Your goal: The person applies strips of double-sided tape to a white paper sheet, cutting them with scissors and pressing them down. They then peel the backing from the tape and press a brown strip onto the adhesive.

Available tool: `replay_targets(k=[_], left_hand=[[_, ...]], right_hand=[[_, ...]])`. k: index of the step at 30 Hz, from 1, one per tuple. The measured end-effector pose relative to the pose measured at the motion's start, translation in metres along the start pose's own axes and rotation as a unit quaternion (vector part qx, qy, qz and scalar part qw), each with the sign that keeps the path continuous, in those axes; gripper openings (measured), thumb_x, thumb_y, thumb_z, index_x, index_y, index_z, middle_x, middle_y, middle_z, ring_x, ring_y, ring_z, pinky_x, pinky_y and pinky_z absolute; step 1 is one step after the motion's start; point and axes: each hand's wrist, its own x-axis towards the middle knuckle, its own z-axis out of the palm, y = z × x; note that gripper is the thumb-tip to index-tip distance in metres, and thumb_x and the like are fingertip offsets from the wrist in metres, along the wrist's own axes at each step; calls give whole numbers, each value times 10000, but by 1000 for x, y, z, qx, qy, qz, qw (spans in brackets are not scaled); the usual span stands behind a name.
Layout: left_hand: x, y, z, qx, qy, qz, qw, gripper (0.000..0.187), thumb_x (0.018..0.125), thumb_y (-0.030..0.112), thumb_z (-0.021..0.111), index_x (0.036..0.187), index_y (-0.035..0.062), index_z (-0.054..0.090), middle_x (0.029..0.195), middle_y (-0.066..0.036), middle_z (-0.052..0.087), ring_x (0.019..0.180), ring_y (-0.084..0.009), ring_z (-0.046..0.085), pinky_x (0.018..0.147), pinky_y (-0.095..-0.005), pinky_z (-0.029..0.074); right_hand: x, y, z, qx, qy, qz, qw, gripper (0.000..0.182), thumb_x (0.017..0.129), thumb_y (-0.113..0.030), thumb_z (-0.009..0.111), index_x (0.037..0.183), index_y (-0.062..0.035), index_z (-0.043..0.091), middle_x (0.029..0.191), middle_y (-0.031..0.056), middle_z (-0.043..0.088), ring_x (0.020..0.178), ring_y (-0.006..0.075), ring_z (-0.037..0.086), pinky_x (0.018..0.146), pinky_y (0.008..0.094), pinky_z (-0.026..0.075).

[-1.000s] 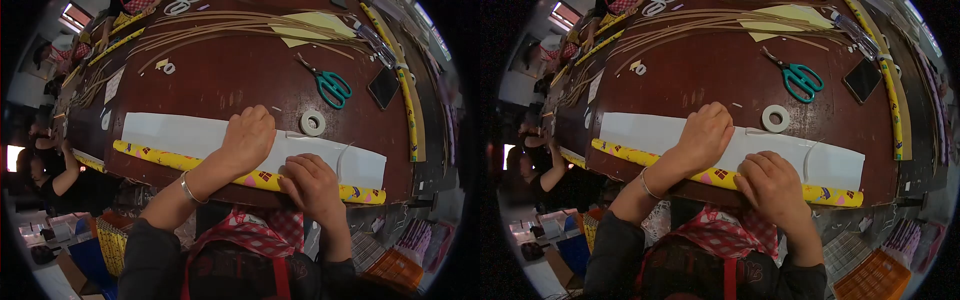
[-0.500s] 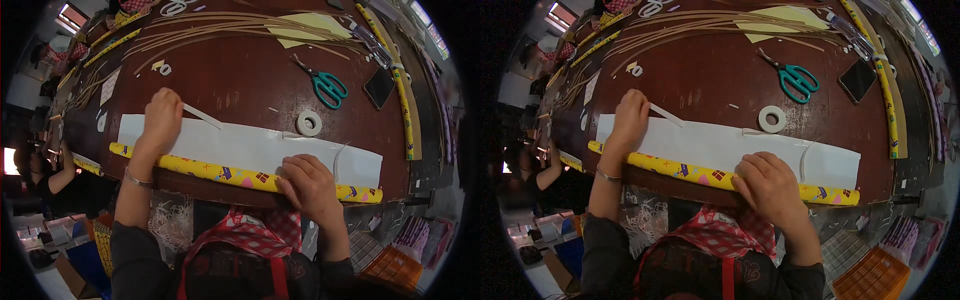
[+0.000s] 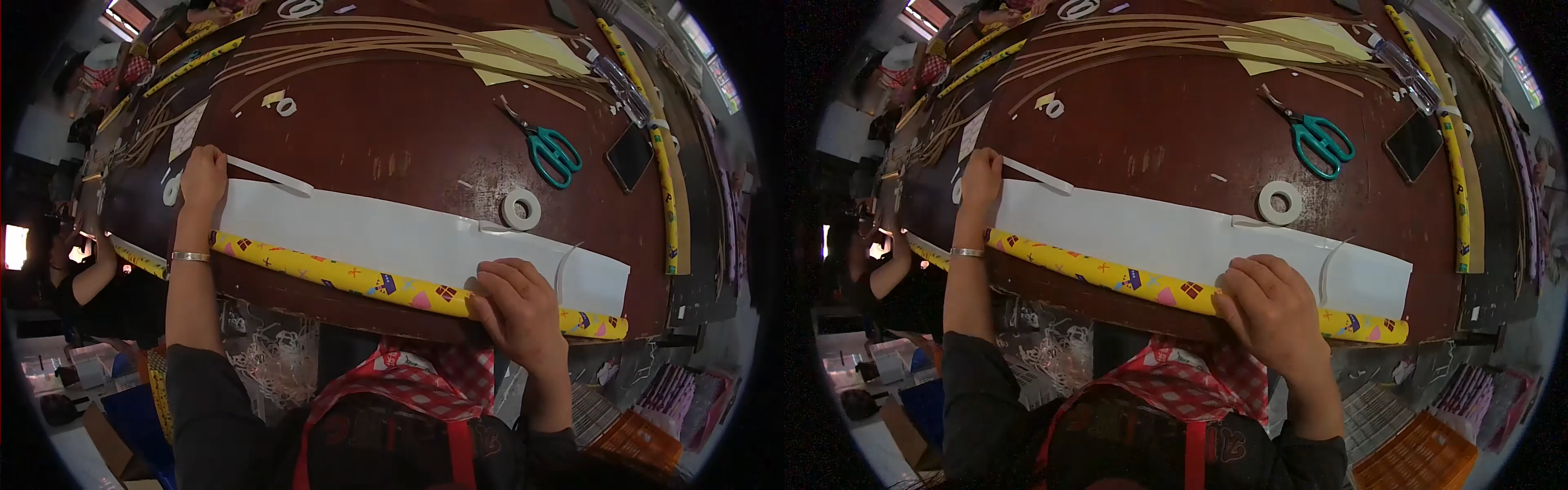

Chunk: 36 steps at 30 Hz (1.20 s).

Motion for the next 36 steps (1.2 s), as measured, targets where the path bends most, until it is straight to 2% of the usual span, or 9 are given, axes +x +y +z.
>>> replay_targets(k=[7,9,13,15,19,21,23,29,36], left_hand=[[2,-9,-8,16,-18,6,1000,167,950,188,579,1050,79,657,1066,-137,656,971,-348,648,811,-449,522],[5,-2,-17,-74,11,-11,997,194,943,170,589,1097,77,663,1069,-139,673,961,-347,660,810,-428,526],[0,72,-58,-179,91,145,969,167,926,143,626,1063,54,663,1047,-143,675,917,-333,668,785,-396,526],[-11,128,-74,-307,55,212,926,146,912,130,637,1025,42,663,1019,-142,668,906,-318,662,784,-383,522],[-44,236,-88,-355,-89,353,861,137,859,149,663,978,85,679,931,-97,650,870,-317,646,750,-407,516],[-60,280,-87,-318,-120,429,837,123,849,183,674,956,129,698,927,-84,648,870,-318,637,755,-426,516],[-75,317,-78,-330,-81,483,807,167,808,196,737,873,62,662,891,-87,641,827,-294,645,699,-414,517],[-101,371,-77,-151,-90,472,864,305,758,345,771,890,81,694,893,-87,645,859,-285,649,704,-420,526],[-94,356,-69,-194,-126,454,861,283,813,322,730,891,54,684,987,-108,652,883,-310,658,726,-420,537]], right_hand=[[1,0,2,-8,9,-9,1000,214,781,-119,749,951,-27,658,1010,145,684,941,339,648,840,425,538],[0,-1,1,-17,13,-4,1000,210,782,-124,748,948,-31,658,1008,141,682,938,334,648,836,423,538],[0,-1,1,-17,15,-3,1000,177,795,-134,739,924,-45,655,992,125,674,949,314,641,836,414,536],[-1,-1,2,-14,16,-4,1000,167,800,-134,736,918,-49,654,985,119,672,955,310,638,837,411,535],[-2,2,5,-14,16,-5,1000,153,812,-144,727,906,-48,653,986,110,669,958,301,636,840,401,533],[-2,3,5,-15,16,-8,1000,152,817,-149,725,902,-46,653,983,107,667,956,297,635,835,401,532],[-1,3,4,-13,10,-11,1000,155,823,-164,722,891,-44,653,970,105,664,951,288,632,821,400,529],[-5,4,5,-12,14,-5,1000,171,821,-170,726,895,-33,658,964,108,662,937,282,625,804,392,524],[-4,2,5,-20,23,-11,999,181,819,-170,728,914,-33,656,968,97,659,950,271,621,806,389,525]])
